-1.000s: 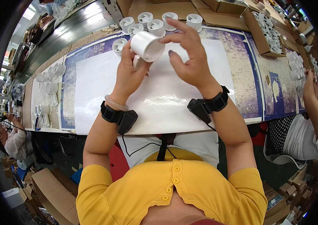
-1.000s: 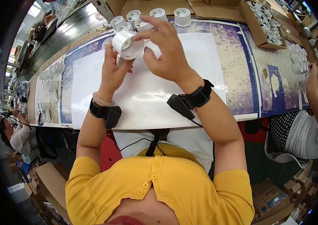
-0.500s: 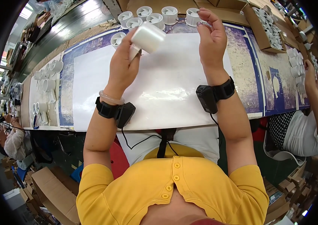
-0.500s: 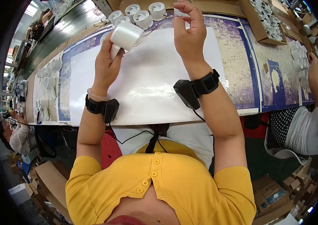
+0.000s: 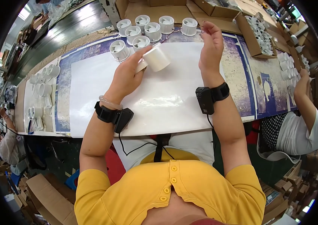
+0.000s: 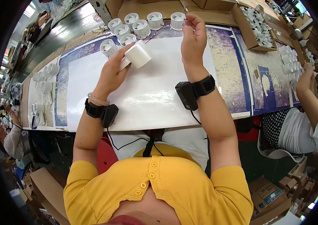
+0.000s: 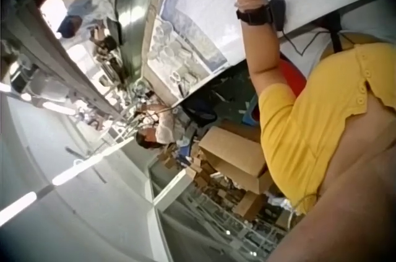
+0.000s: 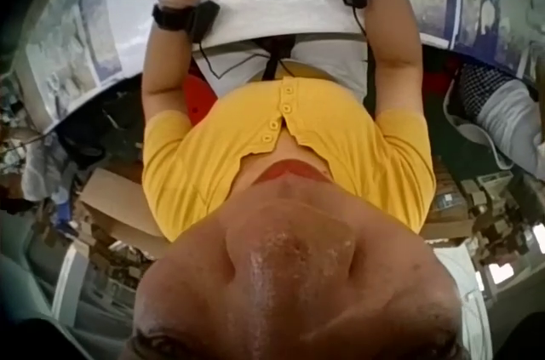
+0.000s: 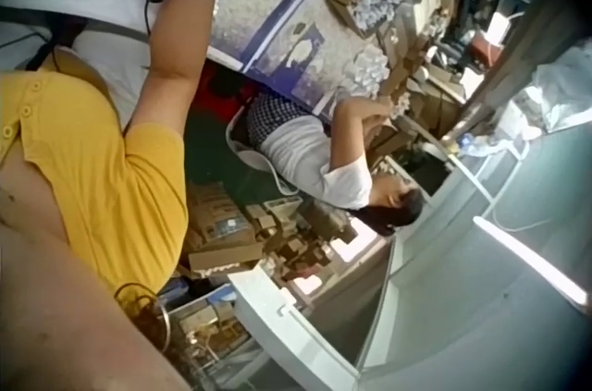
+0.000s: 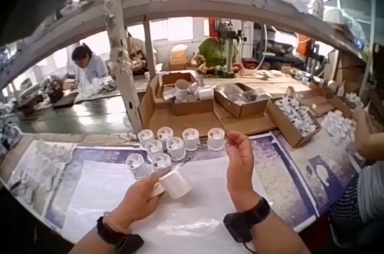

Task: The person assembles a fan housing by hand, picking up a white plastic cylinder and a fan unit, fitting the fan into the cylinder, and threading wires through the casing. They then align a second plastic component, press the pieces together, and place the unit on the table.

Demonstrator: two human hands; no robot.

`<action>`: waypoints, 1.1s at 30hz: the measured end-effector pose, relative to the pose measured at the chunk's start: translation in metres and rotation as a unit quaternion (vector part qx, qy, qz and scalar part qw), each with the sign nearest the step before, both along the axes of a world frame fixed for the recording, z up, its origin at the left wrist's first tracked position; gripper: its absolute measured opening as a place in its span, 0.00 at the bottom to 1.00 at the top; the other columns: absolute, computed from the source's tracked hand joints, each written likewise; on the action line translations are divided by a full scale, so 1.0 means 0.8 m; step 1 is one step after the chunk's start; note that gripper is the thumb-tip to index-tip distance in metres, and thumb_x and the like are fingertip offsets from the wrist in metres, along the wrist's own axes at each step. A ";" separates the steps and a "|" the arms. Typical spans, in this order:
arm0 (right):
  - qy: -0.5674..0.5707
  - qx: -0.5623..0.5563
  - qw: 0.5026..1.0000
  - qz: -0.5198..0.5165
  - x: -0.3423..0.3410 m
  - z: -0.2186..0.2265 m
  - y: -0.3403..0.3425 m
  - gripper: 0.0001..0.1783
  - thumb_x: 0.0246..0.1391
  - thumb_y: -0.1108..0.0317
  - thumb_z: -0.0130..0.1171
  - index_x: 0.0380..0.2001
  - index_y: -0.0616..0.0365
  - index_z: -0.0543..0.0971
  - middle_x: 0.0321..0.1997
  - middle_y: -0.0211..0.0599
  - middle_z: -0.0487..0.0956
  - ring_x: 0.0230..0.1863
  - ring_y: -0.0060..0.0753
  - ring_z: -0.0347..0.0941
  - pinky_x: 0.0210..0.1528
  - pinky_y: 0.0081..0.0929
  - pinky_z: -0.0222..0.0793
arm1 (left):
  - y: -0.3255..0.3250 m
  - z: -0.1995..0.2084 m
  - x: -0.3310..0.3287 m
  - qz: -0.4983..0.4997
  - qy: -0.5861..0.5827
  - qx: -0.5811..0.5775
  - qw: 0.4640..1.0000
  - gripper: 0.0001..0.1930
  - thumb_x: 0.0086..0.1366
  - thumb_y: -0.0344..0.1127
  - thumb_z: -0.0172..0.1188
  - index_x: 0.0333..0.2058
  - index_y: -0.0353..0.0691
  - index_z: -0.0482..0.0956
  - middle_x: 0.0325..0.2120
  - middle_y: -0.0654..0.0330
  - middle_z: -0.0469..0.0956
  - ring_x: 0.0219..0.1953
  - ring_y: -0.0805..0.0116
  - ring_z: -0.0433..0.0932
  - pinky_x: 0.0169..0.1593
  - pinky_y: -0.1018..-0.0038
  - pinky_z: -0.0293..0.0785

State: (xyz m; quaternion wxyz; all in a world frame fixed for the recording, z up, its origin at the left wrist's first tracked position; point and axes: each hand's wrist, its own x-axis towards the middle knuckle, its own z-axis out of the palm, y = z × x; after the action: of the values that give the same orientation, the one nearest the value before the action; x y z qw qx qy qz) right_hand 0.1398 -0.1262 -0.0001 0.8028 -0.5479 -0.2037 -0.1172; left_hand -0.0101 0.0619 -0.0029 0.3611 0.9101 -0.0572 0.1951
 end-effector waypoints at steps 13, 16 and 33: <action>-0.065 -0.495 0.855 -0.144 0.149 -0.017 0.046 0.25 0.50 0.55 0.58 0.51 0.54 0.74 0.51 0.40 0.76 0.53 0.35 0.69 0.56 0.29 0.63 | 0.000 -0.004 0.001 -0.124 0.137 -0.166 0.969 0.27 0.53 0.20 0.57 0.53 0.46 0.73 0.49 0.57 0.75 0.51 0.61 0.74 0.55 0.71 0.67; 0.043 -0.499 0.866 0.002 0.182 -0.024 0.062 0.30 0.46 0.48 0.58 0.53 0.45 0.74 0.51 0.41 0.77 0.52 0.42 0.72 0.56 0.32 0.64 | 0.002 -0.004 0.003 -0.132 0.139 -0.123 0.974 0.27 0.53 0.20 0.57 0.53 0.46 0.73 0.52 0.57 0.73 0.53 0.61 0.72 0.56 0.71 0.66; 0.034 -0.487 0.812 0.321 0.084 0.000 0.079 0.26 0.52 0.57 0.59 0.54 0.55 0.73 0.48 0.39 0.78 0.47 0.33 0.73 0.50 0.27 0.67 | 0.020 -0.013 0.004 -0.003 0.071 -0.115 0.991 0.26 0.52 0.20 0.58 0.53 0.41 0.72 0.55 0.58 0.69 0.57 0.66 0.68 0.59 0.72 0.64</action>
State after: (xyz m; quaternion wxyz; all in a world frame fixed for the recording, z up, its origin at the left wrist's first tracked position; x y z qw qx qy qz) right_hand 0.2069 -0.0633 0.0000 0.4298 -0.7743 -0.3704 0.2802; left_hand -0.0066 0.0776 -0.0133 0.4672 0.8739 -0.0113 0.1340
